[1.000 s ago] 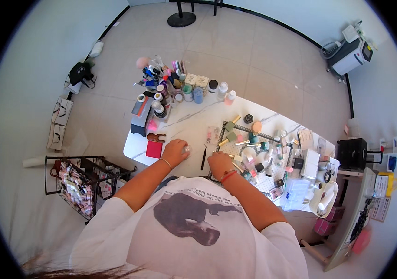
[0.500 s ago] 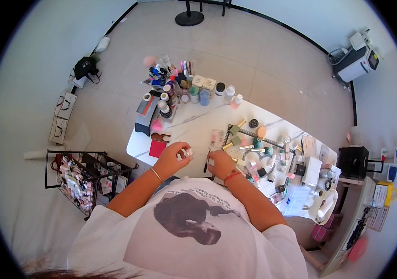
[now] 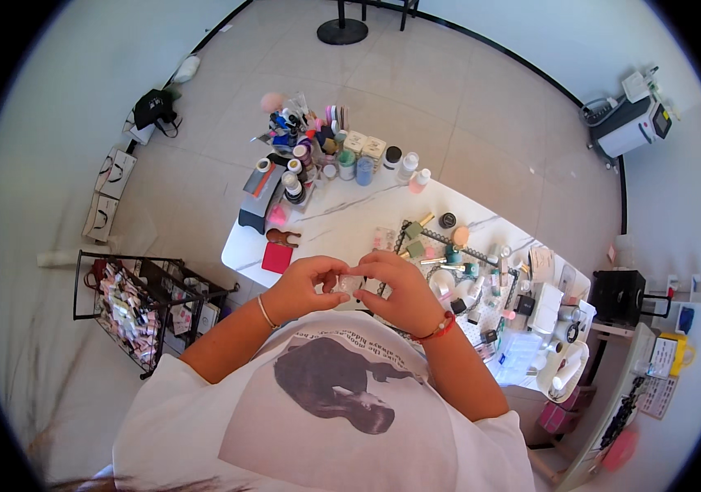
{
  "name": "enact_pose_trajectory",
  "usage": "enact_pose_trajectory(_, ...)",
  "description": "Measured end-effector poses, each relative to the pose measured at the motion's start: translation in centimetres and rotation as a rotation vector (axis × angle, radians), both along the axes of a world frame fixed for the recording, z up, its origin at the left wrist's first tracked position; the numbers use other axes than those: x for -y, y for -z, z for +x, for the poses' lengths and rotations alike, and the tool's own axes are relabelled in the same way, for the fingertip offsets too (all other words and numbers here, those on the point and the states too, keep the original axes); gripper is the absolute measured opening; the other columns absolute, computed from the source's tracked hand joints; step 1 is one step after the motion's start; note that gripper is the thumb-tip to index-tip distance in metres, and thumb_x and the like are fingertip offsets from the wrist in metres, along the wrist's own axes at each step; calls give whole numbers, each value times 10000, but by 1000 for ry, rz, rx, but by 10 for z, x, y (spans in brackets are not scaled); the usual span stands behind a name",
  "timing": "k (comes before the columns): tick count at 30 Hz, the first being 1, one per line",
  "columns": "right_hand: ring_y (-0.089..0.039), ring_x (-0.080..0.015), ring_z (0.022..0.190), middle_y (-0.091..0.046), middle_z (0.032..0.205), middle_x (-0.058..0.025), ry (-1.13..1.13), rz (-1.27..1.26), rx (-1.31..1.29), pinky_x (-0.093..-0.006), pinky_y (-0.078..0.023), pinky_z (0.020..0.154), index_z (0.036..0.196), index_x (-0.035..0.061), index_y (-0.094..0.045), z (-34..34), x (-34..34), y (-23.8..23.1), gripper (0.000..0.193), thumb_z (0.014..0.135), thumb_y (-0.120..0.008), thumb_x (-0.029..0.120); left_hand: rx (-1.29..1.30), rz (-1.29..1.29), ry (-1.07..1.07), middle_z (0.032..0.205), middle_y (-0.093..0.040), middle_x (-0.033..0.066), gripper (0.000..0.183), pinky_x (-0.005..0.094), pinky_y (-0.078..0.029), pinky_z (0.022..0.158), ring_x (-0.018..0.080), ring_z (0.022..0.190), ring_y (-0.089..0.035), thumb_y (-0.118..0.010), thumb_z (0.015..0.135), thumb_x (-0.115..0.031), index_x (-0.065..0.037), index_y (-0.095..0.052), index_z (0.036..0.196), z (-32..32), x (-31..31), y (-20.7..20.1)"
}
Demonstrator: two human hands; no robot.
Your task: The person organizes cosmetic supplies on a white table, picking up small bottles and containers, inspecting them, and placing them into a tray. The person handles various items including brushes and jars, moving them around the workspace to arrange them.
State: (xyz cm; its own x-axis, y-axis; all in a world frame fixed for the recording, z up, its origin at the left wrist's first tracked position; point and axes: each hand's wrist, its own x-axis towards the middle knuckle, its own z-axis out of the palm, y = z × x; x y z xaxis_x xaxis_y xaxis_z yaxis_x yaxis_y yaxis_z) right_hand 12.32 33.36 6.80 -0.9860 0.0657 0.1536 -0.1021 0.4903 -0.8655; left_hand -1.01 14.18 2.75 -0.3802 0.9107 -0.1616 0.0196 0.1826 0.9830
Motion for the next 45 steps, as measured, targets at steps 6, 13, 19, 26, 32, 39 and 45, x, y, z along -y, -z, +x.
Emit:
enact_pose_trajectory(6, -651, -302, 981, -671, 1053, -106, -86, 165, -16, -390, -527, 851, 1083, 79, -719, 2, 2, -28, 334, 758, -785, 33, -20, -30, 54, 808, -593, -1, 384, 233, -427, 619, 68, 674, -507, -833, 755, -104, -8, -695, 1100, 0, 2, -24)
enact_pose_trajectory(13, -653, -299, 961, -697, 1048, -89, -236, 138, -26, -400, -523, 834, 1086, 92, -721, 0, 2, -43, 381, 721, -795, 13, 75, -39, 186, 828, -638, -3, 348, 242, -444, 636, 75, 684, -531, -837, 774, -149, -11, -709, 1066, -6, 6, -30)
enact_pose_trajectory(19, -661, -294, 930, -703, 1042, -88, -249, 123, -91, -403, -521, 793, 1076, 80, -718, 0, 7, -57, 378, 712, -802, 19, 508, 81, 215, 1026, -683, 44, 401, 271, -515, 849, 97, 943, -624, -783, 838, -107, 13, -654, 1197, -4, 11, -16)
enact_pose_trajectory(26, -659, -304, 894, -690, 1021, -70, -85, 171, -247, -409, -519, 775, 1077, 72, -702, 2, 19, -58, 374, 718, -804, 58, 870, 259, 115, 1151, -654, 88, 501, 330, -520, 937, 179, 1026, -626, -693, 956, -345, 22, -599, 1283, 14, 10, 1)
enact_pose_trajectory(32, -655, -294, 918, -676, 1025, -71, -41, 266, -262, -395, -526, 797, 1049, 62, -700, 5, 19, -54, 348, 721, -814, 60, 1010, 223, 71, 1170, -638, 120, 495, 357, -522, 949, 207, 1035, -617, -550, 1031, -390, 38, -594, 1276, 21, 7, -13)
enact_pose_trajectory(39, -659, -294, 933, -672, 1035, -91, -76, 153, -222, -383, -542, 807, 1024, 42, -701, 7, 15, -55, 331, 717, -824, 44, 1124, 132, 101, 1151, -631, 105, 435, 378, -527, 929, 207, 994, -618, -486, 1056, -387, 1, -601, 1219, 21, 9, -15)
enact_pose_trajectory(45, -642, -294, 973, -658, 1053, -87, -77, 87, -199, -393, -525, 822, 1072, 63, -698, 12, 13, -54, 348, 741, -804, 50, 1159, 98, 106, 1141, -632, 100, 407, 388, -537, 937, 199, 984, -627, -470, 1068, -367, -9, -595, 1217, 21, 8, -26)
